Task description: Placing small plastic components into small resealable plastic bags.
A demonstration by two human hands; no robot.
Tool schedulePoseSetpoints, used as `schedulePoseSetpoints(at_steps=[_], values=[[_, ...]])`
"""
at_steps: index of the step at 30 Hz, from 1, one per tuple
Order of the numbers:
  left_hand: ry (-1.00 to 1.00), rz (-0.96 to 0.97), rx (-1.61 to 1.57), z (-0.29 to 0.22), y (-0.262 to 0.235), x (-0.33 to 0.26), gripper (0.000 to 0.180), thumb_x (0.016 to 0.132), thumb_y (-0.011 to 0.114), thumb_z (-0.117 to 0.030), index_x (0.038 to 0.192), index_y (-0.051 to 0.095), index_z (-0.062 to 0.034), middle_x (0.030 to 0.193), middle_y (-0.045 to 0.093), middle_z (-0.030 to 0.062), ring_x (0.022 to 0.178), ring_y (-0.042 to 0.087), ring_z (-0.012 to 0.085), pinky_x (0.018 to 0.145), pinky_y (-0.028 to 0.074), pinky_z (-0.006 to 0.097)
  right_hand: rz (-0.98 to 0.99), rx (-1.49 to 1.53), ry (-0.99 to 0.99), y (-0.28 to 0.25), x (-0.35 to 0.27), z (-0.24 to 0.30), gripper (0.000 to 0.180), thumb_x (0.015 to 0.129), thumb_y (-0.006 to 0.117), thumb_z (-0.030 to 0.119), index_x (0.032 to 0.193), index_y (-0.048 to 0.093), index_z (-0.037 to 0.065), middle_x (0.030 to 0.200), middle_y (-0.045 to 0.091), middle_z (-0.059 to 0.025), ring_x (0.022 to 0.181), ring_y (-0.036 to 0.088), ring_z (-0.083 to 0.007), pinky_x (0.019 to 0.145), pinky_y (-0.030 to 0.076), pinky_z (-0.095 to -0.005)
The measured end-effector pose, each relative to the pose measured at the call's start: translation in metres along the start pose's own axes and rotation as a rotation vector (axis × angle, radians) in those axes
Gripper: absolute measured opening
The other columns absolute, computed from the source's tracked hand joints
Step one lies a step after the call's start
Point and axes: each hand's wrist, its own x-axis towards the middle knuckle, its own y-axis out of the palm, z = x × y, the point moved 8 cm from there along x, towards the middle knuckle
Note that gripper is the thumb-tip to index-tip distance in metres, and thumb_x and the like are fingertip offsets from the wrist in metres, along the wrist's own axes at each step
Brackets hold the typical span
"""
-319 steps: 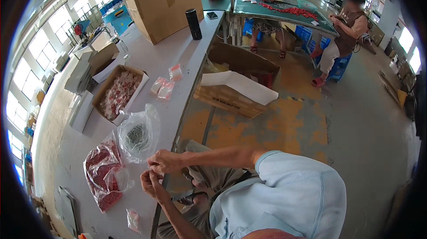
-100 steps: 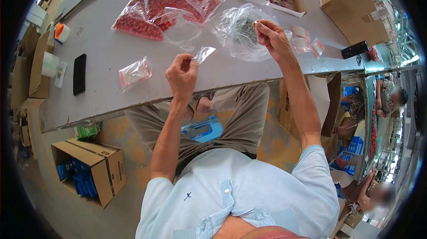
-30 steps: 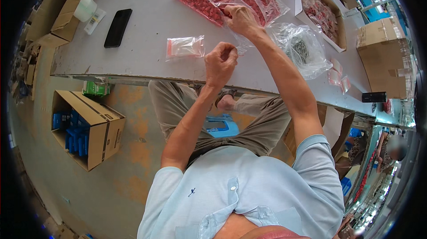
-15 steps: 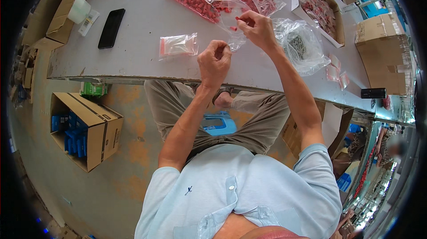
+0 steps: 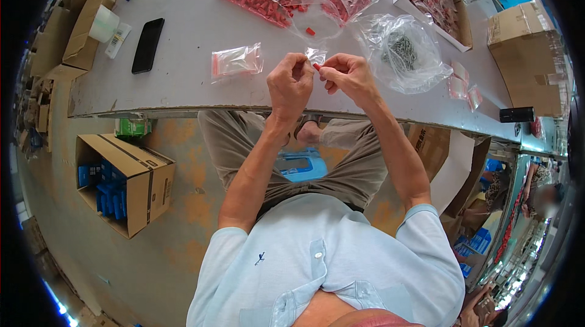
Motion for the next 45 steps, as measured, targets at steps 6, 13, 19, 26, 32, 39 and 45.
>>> schedulePoseSetpoints(at_steps=[6, 13, 19, 26, 32, 39, 45], values=[[0.087, 0.02, 0.03, -0.007, 0.003, -0.002, 0.008, 0.094, 0.069, -0.003, 0.099, 0.07, 0.0026, 0.081, 0.072, 0.0101, 0.07, 0.068, 0.0121, 0.064, 0.055, 0.029, -0.081, 0.066, -0.021, 0.003, 0.002, -0.006, 0.02, 0.094, 0.077, 0.015, 0.099, 0.073, -0.004, 0.084, 0.075, -0.0099, 0.072, 0.073, -0.0123, 0.06, 0.064, -0.0279], [0.098, 0.127, -0.004, -0.013, 0.008, -0.003, 0.008, 0.094, 0.069, -0.001, 0.101, 0.07, 0.0025, 0.081, 0.073, 0.0107, 0.072, 0.07, 0.013, 0.066, 0.056, 0.029, -0.145, 0.053, -0.12, 0.005, 0.011, -0.008, 0.012, 0.095, 0.073, 0.009, 0.095, 0.069, -0.003, 0.08, 0.073, -0.0051, 0.072, 0.068, -0.0077, 0.06, 0.057, -0.0245], [-0.161, -0.003, -0.114, 0.015, -0.004, 0.003, 0.004, 0.096, 0.067, -0.002, 0.097, 0.07, 0.0012, 0.08, 0.072, 0.0047, 0.069, 0.068, 0.0091, 0.064, 0.055, 0.025, -0.076, -0.127, -0.25, -0.006, 0.03, 0.018, 0.012, 0.092, 0.074, 0.007, 0.101, 0.072, -0.001, 0.08, 0.072, -0.0013, 0.068, 0.063, -0.0045, 0.06, 0.051, -0.0236], [-0.205, 0.011, -0.198, 0.024, 0.003, 0.006, 0.004, 0.097, 0.067, -0.003, 0.098, 0.069, 0.0007, 0.08, 0.072, 0.0037, 0.068, 0.068, 0.0087, 0.062, 0.056, 0.024, -0.09, -0.91, -0.653, 0.003, 0.098, 0.048, 0.023, 0.091, 0.075, 0.019, 0.109, 0.073, 0.006, 0.082, 0.073, -0.0138, 0.073, 0.071, -0.0294, 0.07, 0.057, -0.0422], [-0.198, 0.015, -0.127, 0.023, -0.003, 0.004, 0.005, 0.097, 0.068, -0.003, 0.097, 0.069, 0.0012, 0.081, 0.072, 0.0041, 0.069, 0.069, 0.0085, 0.062, 0.057, 0.024, 0.011, -0.894, -0.498, 0.014, 0.093, 0.055, 0.013, 0.09, 0.073, 0.013, 0.099, 0.074, 0.003, 0.082, 0.074, -0.0151, 0.076, 0.074, -0.0278, 0.072, 0.059, -0.0394], [-0.276, 0.033, -0.202, 0.022, 0.0, 0.007, 0.007, 0.097, 0.068, -0.005, 0.098, 0.07, 0.0013, 0.081, 0.073, 0.0049, 0.067, 0.069, 0.0088, 0.062, 0.057, 0.023, -0.221, -0.127, -0.557, -0.009, 0.003, 0.06, 0.006, 0.091, 0.077, 0.004, 0.097, 0.075, 0.002, 0.091, 0.077, -0.0033, 0.084, 0.072, -0.0098, 0.073, 0.059, -0.027], [-0.262, 0.072, -0.233, 0.021, 0.002, 0.005, 0.006, 0.097, 0.068, -0.004, 0.099, 0.07, 0.0014, 0.083, 0.073, 0.0048, 0.069, 0.068, 0.0085, 0.063, 0.056, 0.023, -0.254, -0.474, -0.8, 0.017, -0.01, 0.065, 0.012, 0.084, 0.08, 0.001, 0.094, 0.075, 0.006, 0.096, 0.076, -0.0076, 0.085, 0.073, -0.0203, 0.071, 0.06, -0.0326]])
